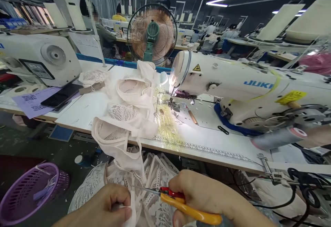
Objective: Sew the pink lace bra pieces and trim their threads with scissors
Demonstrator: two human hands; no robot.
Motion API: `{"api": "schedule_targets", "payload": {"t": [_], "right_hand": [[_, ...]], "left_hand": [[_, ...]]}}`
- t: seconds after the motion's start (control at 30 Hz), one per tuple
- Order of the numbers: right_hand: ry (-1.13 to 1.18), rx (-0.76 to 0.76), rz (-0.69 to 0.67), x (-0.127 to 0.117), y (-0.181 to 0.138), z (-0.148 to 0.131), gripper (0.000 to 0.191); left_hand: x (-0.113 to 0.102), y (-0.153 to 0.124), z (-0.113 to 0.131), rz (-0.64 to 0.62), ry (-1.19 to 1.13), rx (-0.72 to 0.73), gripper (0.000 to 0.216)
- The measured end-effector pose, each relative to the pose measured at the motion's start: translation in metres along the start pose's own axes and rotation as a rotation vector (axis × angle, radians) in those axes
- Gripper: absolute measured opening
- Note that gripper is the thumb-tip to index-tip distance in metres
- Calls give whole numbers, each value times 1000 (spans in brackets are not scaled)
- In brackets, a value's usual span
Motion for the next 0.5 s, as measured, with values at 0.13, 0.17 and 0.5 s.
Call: {"api": "schedule_targets", "payload": {"t": [0.13, 0.17, 0.5], "right_hand": [[267, -187, 228, 1, -5, 10, 57], [343, -250, 298, 2, -7, 9, 59], [827, -185, 480, 35, -15, -5, 32]], "left_hand": [[-7, 5, 22, 52, -13, 325, 19], [-9, 7, 31, 48, 9, 419, 19], [-11, 20, 65, 187, 346, 861, 35]]}}
Point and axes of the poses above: each hand's wrist, its own y-axis towards the middle knuckle, its own x-axis out of the palm, z = x × y, the point moved 4 cm from there along y, towards the middle knuckle, and after that the axes turned 10 degrees about x, right-handed, at the moved point
